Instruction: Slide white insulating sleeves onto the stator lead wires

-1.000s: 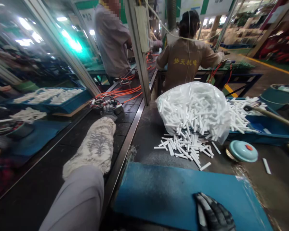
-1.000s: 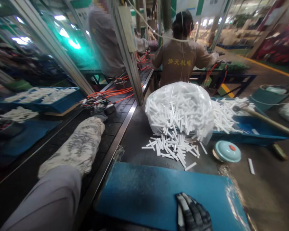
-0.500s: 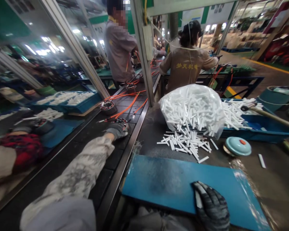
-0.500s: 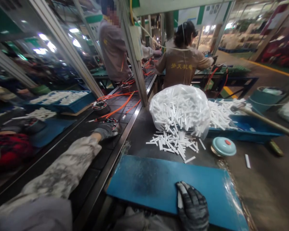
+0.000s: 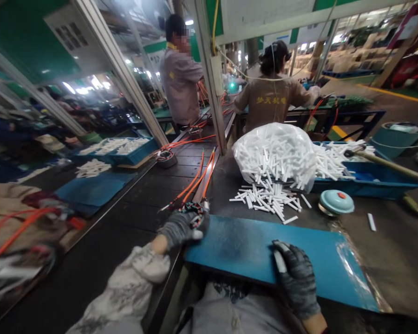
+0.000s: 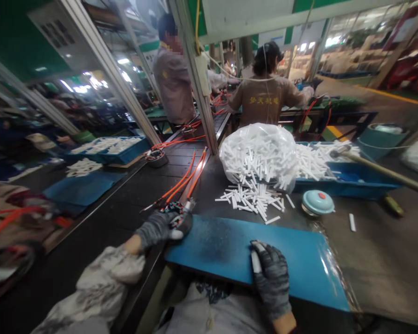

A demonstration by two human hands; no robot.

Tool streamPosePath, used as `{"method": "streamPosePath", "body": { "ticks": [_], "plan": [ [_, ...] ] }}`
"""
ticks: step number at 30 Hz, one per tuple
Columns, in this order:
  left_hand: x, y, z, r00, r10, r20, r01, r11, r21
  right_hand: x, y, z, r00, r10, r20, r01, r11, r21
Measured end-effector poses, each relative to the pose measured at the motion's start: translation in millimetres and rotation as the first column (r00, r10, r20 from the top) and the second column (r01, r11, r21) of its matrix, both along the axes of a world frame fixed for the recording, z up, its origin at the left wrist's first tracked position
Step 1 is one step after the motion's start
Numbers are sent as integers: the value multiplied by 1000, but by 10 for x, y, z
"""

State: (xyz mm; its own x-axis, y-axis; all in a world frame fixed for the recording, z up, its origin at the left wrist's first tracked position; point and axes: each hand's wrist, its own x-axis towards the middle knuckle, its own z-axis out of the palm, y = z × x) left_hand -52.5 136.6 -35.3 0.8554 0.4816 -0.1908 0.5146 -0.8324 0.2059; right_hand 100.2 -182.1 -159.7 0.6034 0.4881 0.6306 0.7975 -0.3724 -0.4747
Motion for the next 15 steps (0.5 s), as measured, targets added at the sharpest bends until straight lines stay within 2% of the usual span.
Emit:
{"method": "streamPosePath", "body": {
  "ticks": [3,5,6,8,9,10,11,12,13,14,15],
  "plan": [
    [147,-514,-111,998,-46,-31,45,999,-24,-18,267,148,975,92,-204,-76,993,86],
    [170,-787,-81,989,-136,66,144,979,-145,-10,481,289,908,196,-370,-142,975,168],
    [161,-881,-20,969,-210,129,236,943,-236,6,578,367,858,258,-443,-182,961,208],
    [146,-957,175,891,-352,286,445,797,-409,64,723,521,757,360,-544,-233,928,290],
    [159,-936,285,841,-393,371,533,718,-448,101,765,589,728,377,-572,-232,921,312],
    [197,-879,385,799,-399,449,587,676,-445,141,787,648,718,377,-585,-223,921,320],
    [265,-793,459,768,-380,516,608,685,-400,178,793,695,724,364,-586,-211,926,314],
    [362,-686,497,742,-361,565,600,734,-319,209,788,731,738,352,-576,-208,930,302],
    [486,-571,491,726,-348,593,564,796,-222,232,780,757,752,351,-558,-220,931,290],
    [628,-459,444,717,-364,594,535,834,-135,245,772,772,762,362,-536,-243,928,282],
    [779,-359,360,718,-403,567,531,844,-73,249,769,780,770,380,-513,-272,922,275]
  ]
}}
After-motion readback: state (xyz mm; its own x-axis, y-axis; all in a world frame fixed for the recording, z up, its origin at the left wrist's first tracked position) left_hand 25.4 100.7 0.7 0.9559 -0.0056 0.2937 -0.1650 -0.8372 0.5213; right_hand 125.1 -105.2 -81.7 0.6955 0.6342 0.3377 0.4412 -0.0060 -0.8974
